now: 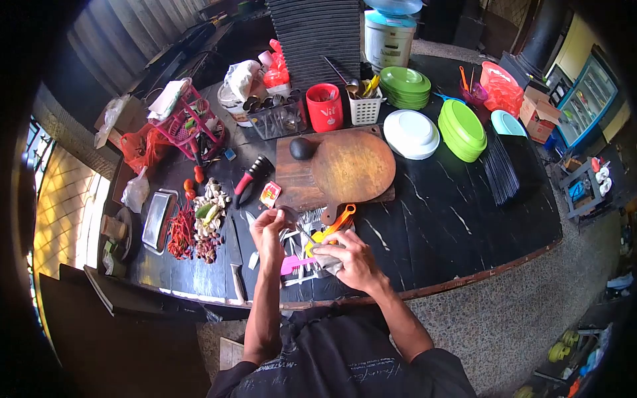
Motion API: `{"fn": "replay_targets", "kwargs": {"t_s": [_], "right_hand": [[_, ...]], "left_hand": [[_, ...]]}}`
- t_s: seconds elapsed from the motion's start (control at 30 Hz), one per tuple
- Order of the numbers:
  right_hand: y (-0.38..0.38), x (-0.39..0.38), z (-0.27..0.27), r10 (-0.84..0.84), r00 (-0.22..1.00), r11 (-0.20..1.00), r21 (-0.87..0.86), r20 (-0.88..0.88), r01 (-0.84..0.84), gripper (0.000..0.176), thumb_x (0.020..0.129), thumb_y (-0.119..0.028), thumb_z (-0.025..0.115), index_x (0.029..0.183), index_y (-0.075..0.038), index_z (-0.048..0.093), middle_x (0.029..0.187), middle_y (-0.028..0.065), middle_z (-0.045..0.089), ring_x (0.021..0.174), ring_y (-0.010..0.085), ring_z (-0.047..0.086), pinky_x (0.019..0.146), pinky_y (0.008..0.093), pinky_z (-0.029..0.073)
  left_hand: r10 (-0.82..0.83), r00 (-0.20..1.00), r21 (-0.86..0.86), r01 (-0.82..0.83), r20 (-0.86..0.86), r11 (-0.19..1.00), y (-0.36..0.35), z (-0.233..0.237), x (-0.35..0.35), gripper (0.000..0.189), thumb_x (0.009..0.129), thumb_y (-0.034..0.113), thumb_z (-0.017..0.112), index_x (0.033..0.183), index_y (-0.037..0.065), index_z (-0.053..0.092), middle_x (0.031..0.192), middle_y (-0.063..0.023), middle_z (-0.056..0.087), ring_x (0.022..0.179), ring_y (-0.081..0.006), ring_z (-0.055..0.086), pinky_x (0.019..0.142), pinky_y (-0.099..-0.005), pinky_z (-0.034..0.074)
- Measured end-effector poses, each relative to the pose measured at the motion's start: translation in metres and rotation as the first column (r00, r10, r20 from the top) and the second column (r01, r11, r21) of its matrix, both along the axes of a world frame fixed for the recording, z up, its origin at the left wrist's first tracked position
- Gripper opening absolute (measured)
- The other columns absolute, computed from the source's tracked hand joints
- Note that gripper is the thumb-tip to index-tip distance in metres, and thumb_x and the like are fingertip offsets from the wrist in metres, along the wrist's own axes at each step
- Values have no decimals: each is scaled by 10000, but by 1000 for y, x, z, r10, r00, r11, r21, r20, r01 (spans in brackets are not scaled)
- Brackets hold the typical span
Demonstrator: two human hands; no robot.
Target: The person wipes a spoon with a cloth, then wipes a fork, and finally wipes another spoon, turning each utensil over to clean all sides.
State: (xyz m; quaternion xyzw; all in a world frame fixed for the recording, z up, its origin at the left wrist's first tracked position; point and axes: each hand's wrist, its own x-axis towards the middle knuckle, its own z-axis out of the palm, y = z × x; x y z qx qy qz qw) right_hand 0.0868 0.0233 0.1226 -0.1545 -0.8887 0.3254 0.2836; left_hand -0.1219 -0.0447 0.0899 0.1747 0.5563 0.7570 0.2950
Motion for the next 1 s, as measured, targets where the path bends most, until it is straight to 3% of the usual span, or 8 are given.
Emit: {"fn": "replay_targets", "kwargs": {"t_s": [0.2,0.27,0.33,0.4,0.5,0.8,0.93,1.0], "right_hand": [[10,-2,-24,-271,952,927,-305,-142,219,344,755,-13,722,1096,-63,717,973,96,637,934,247,640,817,340,509],[16,-10,-43,-247,921,822,-568,-300,36,309,805,-30,722,1113,-22,696,1007,92,644,941,214,642,814,316,504],[3,-22,-21,-306,935,629,-775,-182,55,275,850,-74,724,1110,5,680,1009,86,657,920,187,646,799,292,502],[-2,-36,-39,-291,929,779,-620,-229,91,281,867,-144,738,1087,19,670,945,118,685,842,233,685,751,341,527],[-6,-31,-39,-293,956,871,-420,-24,256,275,874,-158,730,1072,24,675,1012,181,693,903,324,702,761,391,539],[-11,-28,-49,-197,978,817,-564,-72,123,292,862,-182,742,1067,17,681,987,169,707,892,303,711,774,371,550],[3,-24,-61,-205,975,806,-580,-80,122,298,864,-190,741,1079,9,686,970,153,714,870,294,716,759,367,554],[12,-20,-65,-231,968,679,-728,-93,92,327,864,-183,749,1107,25,677,974,129,735,893,259,722,791,345,557]], "left_hand": [[-44,989,70,55,-140,996,-1,6,-1,106,944,21,622,853,-23,654,771,-64,680,671,-128,630,664,-283,524],[-142,967,43,155,-210,987,-1,-10,8,50,928,-8,641,886,-28,660,823,-53,689,738,-108,622,706,-270,518],[-167,956,27,178,-242,984,3,2,28,35,915,20,669,892,-6,669,847,-48,690,799,-104,612,777,-267,492],[-96,962,39,109,-255,993,8,3,37,45,892,26,700,869,-4,675,848,-37,673,801,-104,601,768,-261,480],[46,954,129,-8,-297,992,14,15,32,66,881,44,719,882,-11,682,823,-25,646,768,-94,579,733,-244,465],[67,976,246,-15,-208,969,33,39,-10,95,899,55,712,935,-25,674,861,-62,670,730,-117,606,661,-271,510],[116,928,216,-39,-355,976,58,51,-46,105,932,59,674,958,-43,670,810,-85,685,720,-146,663,657,-274,542],[120,887,156,-54,-446,986,73,62,-72,143,932,89,687,995,-39,673,823,-117,705,713,-170,679,712,-275,555]]}}
